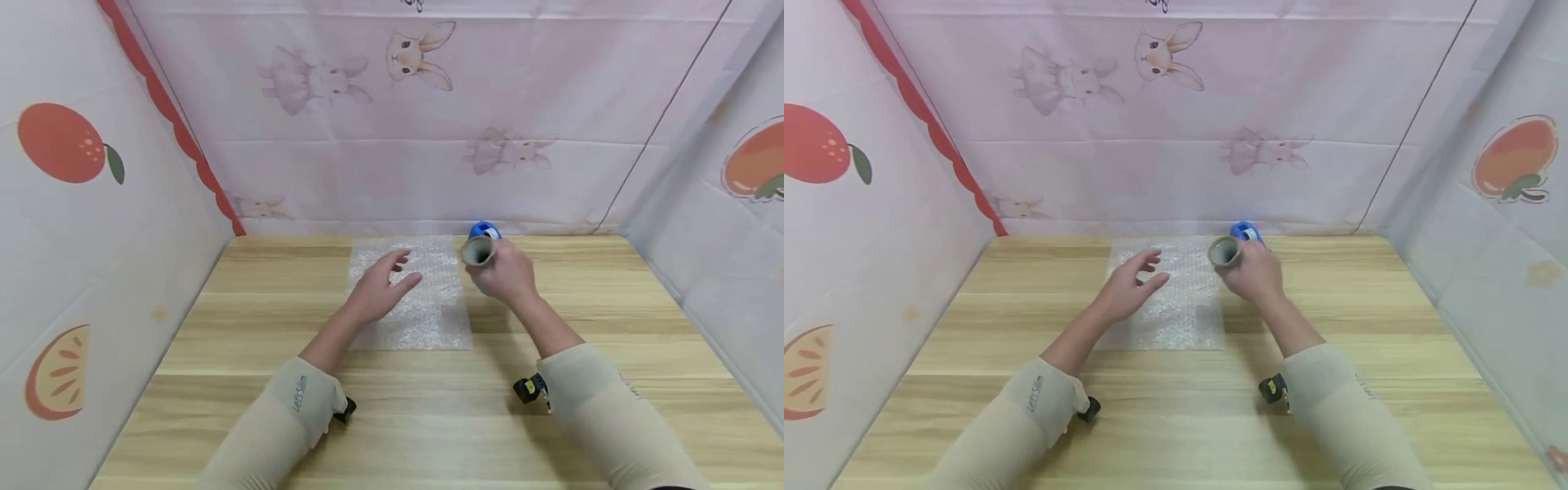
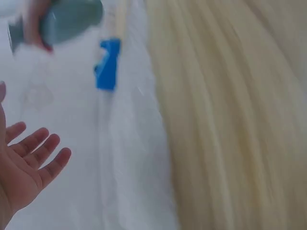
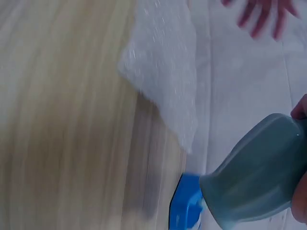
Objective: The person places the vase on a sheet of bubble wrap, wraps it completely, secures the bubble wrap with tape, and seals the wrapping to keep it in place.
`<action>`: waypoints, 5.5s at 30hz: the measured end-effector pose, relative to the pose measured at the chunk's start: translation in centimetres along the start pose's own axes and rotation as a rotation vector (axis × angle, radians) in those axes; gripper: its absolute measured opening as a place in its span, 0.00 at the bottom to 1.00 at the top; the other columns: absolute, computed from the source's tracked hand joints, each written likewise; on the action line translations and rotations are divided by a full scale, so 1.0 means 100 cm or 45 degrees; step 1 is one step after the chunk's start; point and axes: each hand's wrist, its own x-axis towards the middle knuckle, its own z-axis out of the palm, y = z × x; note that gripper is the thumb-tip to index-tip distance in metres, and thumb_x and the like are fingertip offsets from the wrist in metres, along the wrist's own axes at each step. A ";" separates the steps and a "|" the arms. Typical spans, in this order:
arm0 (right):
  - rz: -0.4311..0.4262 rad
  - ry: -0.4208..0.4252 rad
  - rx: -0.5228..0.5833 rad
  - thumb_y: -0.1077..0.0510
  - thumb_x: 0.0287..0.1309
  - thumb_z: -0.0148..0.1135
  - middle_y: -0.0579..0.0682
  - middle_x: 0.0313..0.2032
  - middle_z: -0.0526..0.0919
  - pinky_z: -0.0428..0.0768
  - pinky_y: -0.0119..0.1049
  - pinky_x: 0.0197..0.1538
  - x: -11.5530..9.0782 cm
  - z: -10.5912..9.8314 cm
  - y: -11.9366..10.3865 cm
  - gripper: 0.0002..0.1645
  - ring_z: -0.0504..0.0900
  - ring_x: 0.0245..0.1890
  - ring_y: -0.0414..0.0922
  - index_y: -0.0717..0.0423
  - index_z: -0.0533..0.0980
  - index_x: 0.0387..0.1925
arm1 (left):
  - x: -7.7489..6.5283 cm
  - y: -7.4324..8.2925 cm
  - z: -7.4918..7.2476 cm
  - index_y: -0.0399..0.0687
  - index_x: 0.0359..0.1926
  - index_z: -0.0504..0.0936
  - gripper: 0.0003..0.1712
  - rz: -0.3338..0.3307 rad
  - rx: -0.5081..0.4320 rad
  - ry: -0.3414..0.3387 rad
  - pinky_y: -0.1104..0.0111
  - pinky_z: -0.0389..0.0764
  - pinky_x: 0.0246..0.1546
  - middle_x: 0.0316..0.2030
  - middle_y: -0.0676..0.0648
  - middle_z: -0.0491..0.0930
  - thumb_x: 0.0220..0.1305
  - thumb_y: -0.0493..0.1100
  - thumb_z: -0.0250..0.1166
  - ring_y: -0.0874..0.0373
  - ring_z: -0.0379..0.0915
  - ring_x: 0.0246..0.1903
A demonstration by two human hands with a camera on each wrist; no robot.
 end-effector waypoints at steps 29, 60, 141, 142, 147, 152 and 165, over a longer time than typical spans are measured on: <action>-0.526 -0.124 -0.371 0.34 0.48 0.72 0.49 0.45 0.85 0.79 0.50 0.45 -0.022 0.033 -0.062 0.28 0.82 0.46 0.51 0.50 0.82 0.42 | -0.018 0.025 0.017 0.52 0.47 0.84 0.19 -0.102 -0.406 0.235 0.65 0.83 0.35 0.45 0.47 0.82 0.52 0.42 0.75 0.50 0.80 0.43; 0.420 -0.727 1.132 0.54 0.60 0.68 0.63 0.50 0.77 0.82 0.44 0.51 -0.048 0.048 -0.007 0.36 0.79 0.47 0.49 0.53 0.66 0.68 | -0.045 -0.045 -0.006 0.39 0.55 0.79 0.21 -0.358 -1.027 0.409 0.62 0.84 0.42 0.53 0.32 0.78 0.59 0.31 0.69 0.56 0.82 0.44; 0.062 -0.954 0.428 0.61 0.53 0.65 0.45 0.26 0.79 0.74 0.36 0.35 -0.048 0.042 -0.001 0.04 0.73 0.29 0.42 0.48 0.83 0.31 | -0.039 -0.050 -0.023 0.49 0.66 0.70 0.34 -0.176 0.056 0.054 0.49 0.55 0.71 0.69 0.42 0.64 0.62 0.52 0.68 0.46 0.53 0.72; 0.064 -0.944 0.434 0.61 0.54 0.64 0.45 0.26 0.79 0.73 0.36 0.34 -0.047 0.042 0.000 0.05 0.73 0.28 0.42 0.49 0.83 0.31 | -0.039 -0.045 -0.022 0.48 0.65 0.70 0.35 -0.108 0.140 0.057 0.47 0.52 0.71 0.70 0.42 0.63 0.61 0.53 0.70 0.45 0.52 0.73; 0.077 -0.922 0.455 0.61 0.56 0.62 0.45 0.26 0.78 0.73 0.36 0.33 -0.046 0.040 0.000 0.05 0.73 0.29 0.42 0.48 0.83 0.32 | -0.037 -0.025 -0.012 0.50 0.65 0.72 0.43 0.140 0.456 0.004 0.40 0.42 0.71 0.71 0.41 0.63 0.50 0.57 0.77 0.42 0.47 0.75; 0.094 -0.910 0.466 0.59 0.59 0.62 0.46 0.27 0.79 0.73 0.36 0.34 -0.045 0.038 -0.001 0.05 0.73 0.29 0.43 0.49 0.83 0.33 | -0.036 -0.021 0.003 0.52 0.69 0.67 0.53 0.156 0.583 -0.123 0.41 0.44 0.71 0.72 0.41 0.60 0.42 0.52 0.82 0.42 0.49 0.74; 0.130 -0.835 0.510 0.57 0.51 0.74 0.54 0.38 0.77 0.74 0.42 0.41 -0.041 0.038 -0.013 0.22 0.74 0.38 0.50 0.53 0.75 0.46 | -0.035 -0.023 0.009 0.57 0.69 0.69 0.41 0.097 0.533 -0.103 0.42 0.45 0.71 0.69 0.44 0.68 0.54 0.46 0.74 0.50 0.63 0.69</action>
